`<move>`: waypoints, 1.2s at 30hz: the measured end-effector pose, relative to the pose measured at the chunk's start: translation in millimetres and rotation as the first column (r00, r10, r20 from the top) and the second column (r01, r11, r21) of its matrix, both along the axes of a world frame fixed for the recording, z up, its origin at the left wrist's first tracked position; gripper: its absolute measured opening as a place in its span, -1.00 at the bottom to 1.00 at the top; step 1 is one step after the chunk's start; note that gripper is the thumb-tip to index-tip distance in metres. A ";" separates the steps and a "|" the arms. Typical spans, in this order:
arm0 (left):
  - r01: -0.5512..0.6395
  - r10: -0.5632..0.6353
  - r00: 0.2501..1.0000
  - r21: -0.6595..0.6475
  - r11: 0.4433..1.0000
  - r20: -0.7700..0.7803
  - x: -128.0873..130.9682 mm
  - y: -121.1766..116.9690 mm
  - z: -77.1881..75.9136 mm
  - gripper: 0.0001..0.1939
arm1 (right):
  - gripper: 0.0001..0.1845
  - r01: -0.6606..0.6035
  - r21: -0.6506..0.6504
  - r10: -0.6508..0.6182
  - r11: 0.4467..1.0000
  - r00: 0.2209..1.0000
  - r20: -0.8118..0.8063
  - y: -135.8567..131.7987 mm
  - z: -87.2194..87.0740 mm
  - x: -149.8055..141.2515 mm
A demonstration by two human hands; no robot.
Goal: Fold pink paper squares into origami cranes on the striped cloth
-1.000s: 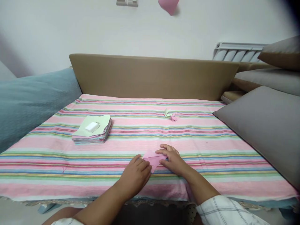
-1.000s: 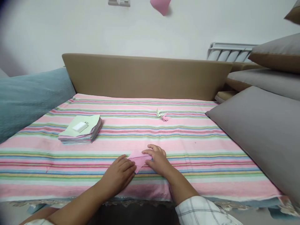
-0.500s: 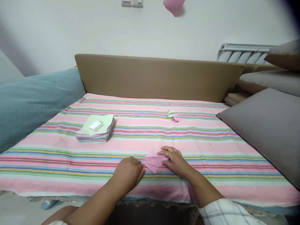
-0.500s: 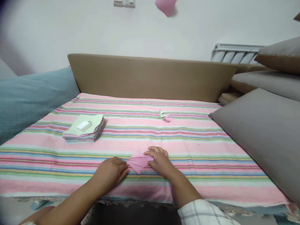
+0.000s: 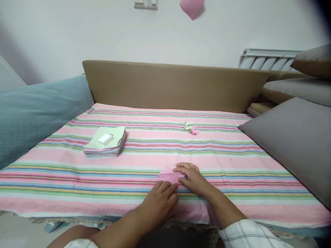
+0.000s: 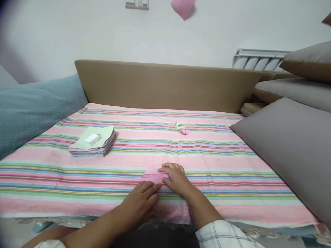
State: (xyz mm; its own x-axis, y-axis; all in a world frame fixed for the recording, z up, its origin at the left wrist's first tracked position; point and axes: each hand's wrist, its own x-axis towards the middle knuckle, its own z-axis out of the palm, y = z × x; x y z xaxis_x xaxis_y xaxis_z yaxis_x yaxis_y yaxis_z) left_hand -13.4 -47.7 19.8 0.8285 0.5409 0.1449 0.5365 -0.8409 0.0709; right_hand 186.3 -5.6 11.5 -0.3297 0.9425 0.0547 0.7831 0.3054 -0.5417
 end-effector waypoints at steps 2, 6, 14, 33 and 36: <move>-0.005 0.005 1.000 -0.019 1.000 -0.010 -1.0 1.6 -1.8 -0.62 | -0.57 0.000 0.011 0.000 1.000 1.000 0.000 -0.3 -1.0 0.1; -0.039 0.040 0.999 -0.042 0.998 0.015 -2.9 3.0 -4.0 -0.65 | -0.58 -0.004 0.027 0.004 1.000 1.000 -0.002 -0.5 -3.1 0.1; -0.064 0.061 0.996 -0.049 0.997 -0.072 -0.7 2.6 2.5 -0.60 | -0.65 0.037 0.043 -0.036 0.998 0.999 -0.027 -0.7 -5.4 -3.7; -0.418 0.356 0.881 -0.163 0.894 -0.310 -13.2 -1.9 37.6 -0.58 | -0.67 0.063 -0.051 -0.065 0.997 0.997 -0.032 2.9 -4.7 -2.1; -0.445 0.383 0.870 -0.159 0.882 -0.311 -16.9 0.3 38.6 -0.62 | -0.68 0.064 -0.047 -0.066 0.997 0.997 -0.030 2.7 -4.2 -2.4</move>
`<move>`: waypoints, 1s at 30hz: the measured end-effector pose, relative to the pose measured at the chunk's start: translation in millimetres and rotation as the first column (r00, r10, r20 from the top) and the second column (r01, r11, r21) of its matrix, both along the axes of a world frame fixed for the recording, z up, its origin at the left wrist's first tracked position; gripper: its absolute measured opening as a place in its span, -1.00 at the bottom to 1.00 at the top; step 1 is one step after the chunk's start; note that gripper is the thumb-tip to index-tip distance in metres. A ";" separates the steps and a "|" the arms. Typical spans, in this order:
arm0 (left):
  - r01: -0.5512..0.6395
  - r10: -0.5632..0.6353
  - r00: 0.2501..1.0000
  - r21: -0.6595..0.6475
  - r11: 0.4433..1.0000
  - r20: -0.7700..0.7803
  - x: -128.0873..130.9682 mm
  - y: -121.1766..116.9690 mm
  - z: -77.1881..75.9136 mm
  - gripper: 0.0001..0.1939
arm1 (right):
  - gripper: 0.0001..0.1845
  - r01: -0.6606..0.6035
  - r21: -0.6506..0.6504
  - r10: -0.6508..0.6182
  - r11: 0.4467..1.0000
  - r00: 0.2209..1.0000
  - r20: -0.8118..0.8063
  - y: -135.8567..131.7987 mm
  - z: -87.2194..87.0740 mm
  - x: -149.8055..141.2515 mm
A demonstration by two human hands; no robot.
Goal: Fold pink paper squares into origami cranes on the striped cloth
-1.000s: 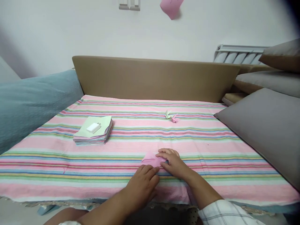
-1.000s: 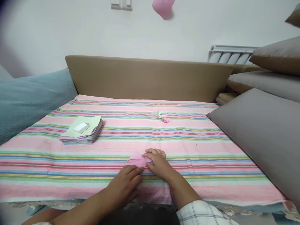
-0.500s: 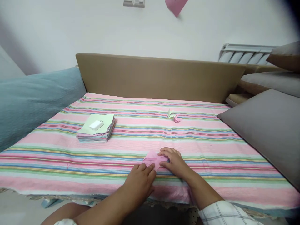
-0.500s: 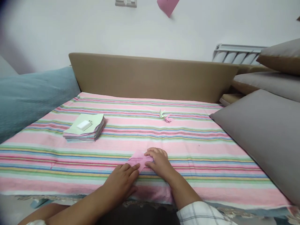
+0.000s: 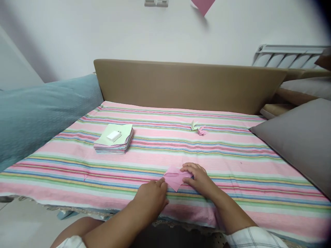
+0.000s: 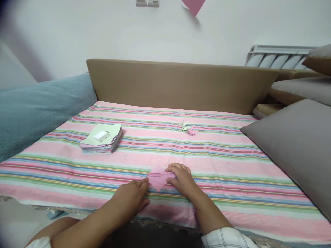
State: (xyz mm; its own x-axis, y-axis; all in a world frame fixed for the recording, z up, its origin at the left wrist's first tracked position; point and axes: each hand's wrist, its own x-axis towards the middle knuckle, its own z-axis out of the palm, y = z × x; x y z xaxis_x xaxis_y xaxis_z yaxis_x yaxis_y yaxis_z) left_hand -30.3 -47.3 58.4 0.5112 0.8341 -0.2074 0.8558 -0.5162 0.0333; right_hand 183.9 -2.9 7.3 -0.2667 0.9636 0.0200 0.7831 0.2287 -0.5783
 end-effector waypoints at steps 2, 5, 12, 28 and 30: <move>-0.019 0.019 1.000 0.012 1.000 -0.005 -4.2 2.8 2.6 -0.66 | -0.68 -0.001 0.000 0.001 1.000 1.000 -0.001 -0.3 0.1 0.0; -0.063 0.065 0.998 0.054 0.997 -0.026 -9.9 6.0 10.5 -0.75 | -0.68 0.000 0.000 0.000 1.000 1.000 -0.012 -0.5 -0.1 0.3; 0.210 -0.225 0.967 0.130 0.969 0.116 9.6 -4.9 0.3 -0.75 | -0.67 -0.017 0.006 0.017 1.000 0.999 -0.028 1.4 1.7 1.2; 0.267 -0.268 0.963 0.029 0.963 0.024 23.9 0.9 -27.0 -0.64 | -0.64 0.004 0.042 -0.001 0.999 0.998 -0.062 2.3 0.3 -1.0; 0.268 -0.268 0.963 0.030 0.963 0.028 23.2 1.2 -28.3 -0.65 | -0.65 -0.007 0.036 0.010 0.999 0.996 -0.084 4.4 0.2 2.5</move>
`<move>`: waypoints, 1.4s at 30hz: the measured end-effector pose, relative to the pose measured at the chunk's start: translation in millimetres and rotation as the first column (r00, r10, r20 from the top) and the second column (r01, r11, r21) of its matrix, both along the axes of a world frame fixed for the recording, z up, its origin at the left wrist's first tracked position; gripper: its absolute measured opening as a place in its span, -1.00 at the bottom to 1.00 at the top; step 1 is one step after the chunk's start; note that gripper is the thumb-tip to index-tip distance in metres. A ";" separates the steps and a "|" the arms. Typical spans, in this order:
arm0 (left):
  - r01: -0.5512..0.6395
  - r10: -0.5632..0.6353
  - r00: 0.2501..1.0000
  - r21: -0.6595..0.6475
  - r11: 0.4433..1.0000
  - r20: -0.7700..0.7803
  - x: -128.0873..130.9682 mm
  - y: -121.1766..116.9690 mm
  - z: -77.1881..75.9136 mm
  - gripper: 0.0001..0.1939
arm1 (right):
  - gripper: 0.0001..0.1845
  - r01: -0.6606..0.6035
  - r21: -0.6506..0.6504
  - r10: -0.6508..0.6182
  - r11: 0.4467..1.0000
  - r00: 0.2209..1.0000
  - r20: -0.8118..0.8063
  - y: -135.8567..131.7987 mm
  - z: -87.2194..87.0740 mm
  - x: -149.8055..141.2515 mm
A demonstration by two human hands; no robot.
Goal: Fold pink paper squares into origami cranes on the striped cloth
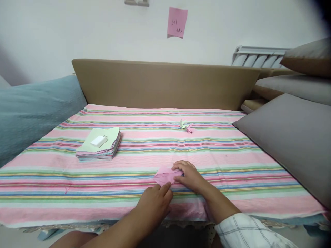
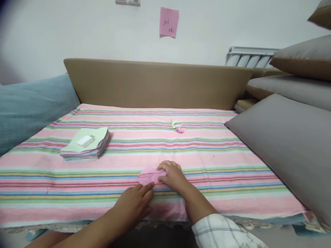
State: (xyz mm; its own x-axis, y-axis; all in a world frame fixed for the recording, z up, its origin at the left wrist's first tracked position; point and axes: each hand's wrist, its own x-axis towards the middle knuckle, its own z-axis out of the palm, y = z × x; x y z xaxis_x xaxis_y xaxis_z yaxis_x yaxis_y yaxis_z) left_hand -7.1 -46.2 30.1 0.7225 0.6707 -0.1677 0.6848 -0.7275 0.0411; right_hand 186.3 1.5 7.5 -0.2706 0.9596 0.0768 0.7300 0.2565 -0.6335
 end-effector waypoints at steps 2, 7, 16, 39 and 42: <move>0.006 -0.006 1.000 0.006 1.000 0.004 -1.0 0.2 -0.9 -0.65 | -0.66 -0.010 0.009 0.011 1.000 1.000 -0.025 2.1 -1.1 3.4; 0.007 -0.007 1.000 0.006 1.000 0.004 -2.5 0.2 -2.0 -0.63 | -0.66 -0.028 0.034 0.030 0.999 0.997 -0.064 5.3 -4.2 10.3; -0.009 0.009 1.000 -0.036 0.999 -0.002 -2.1 0.2 2.5 -0.62 | -0.64 -0.003 0.019 0.004 1.000 0.996 -0.094 6.1 -1.5 22.2; -0.177 0.179 0.984 -0.096 0.979 0.003 -12.1 -2.9 16.4 -0.55 | -0.97 -0.208 0.218 0.178 0.953 0.973 0.148 -10.3 0.0 -8.9; -0.240 0.239 0.971 -0.071 0.968 -0.019 -17.9 -1.4 21.6 -0.61 | -0.96 -0.211 0.206 0.183 0.955 0.972 0.146 -10.5 1.7 -8.9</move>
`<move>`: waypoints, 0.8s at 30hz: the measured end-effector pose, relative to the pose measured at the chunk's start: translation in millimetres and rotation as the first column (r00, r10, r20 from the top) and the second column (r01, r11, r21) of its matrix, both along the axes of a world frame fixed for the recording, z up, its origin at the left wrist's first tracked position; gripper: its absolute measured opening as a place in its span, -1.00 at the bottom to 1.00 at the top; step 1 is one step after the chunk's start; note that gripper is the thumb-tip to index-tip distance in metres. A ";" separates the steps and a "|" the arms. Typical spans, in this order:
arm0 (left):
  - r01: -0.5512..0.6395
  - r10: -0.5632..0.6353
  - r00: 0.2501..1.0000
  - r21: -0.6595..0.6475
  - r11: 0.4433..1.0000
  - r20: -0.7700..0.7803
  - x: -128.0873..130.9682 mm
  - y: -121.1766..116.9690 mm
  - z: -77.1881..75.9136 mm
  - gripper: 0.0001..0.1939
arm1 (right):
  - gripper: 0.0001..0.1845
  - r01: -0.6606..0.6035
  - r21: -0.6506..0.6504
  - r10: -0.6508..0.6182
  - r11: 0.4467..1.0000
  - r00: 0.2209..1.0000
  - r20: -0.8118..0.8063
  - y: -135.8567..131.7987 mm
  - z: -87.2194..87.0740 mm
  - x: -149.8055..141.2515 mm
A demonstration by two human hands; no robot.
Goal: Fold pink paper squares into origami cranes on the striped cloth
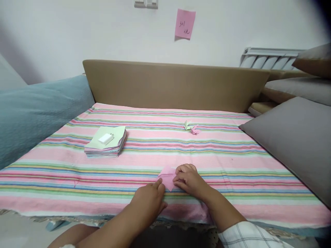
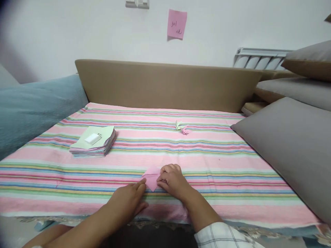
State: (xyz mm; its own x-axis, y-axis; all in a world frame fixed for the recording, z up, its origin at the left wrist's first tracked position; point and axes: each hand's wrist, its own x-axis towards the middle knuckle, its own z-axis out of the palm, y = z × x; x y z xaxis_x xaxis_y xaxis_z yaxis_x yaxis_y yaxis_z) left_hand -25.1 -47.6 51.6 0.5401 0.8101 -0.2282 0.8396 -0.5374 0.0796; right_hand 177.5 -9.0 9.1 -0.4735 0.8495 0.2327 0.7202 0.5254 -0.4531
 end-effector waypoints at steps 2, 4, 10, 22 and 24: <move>-0.035 0.035 0.999 0.024 0.999 -0.011 -4.2 2.4 3.0 -0.64 | -0.96 0.005 -0.006 -0.005 1.000 1.000 0.005 -0.1 -0.2 -0.2; -0.063 0.063 0.998 0.039 0.997 -0.017 -8.0 5.3 6.6 -0.67 | -0.95 0.019 -0.008 -0.019 1.000 1.000 -0.002 -0.1 -1.4 -0.2; -0.057 0.055 0.998 0.099 0.993 0.028 -7.7 5.3 15.3 -0.72 | -0.93 0.005 -0.049 -0.012 0.999 0.991 -0.131 -0.9 -0.7 1.0; 0.026 -0.039 0.991 0.103 0.994 0.128 7.1 7.9 -13.1 -0.52 | -0.73 0.000 -0.344 -0.170 0.939 0.870 -0.462 -8.6 8.8 -5.8; 0.024 -0.045 0.987 0.138 0.990 0.152 6.3 11.7 -11.3 -0.55 | -0.75 -0.106 -0.472 -0.199 0.875 0.810 -0.551 -11.2 8.5 -8.0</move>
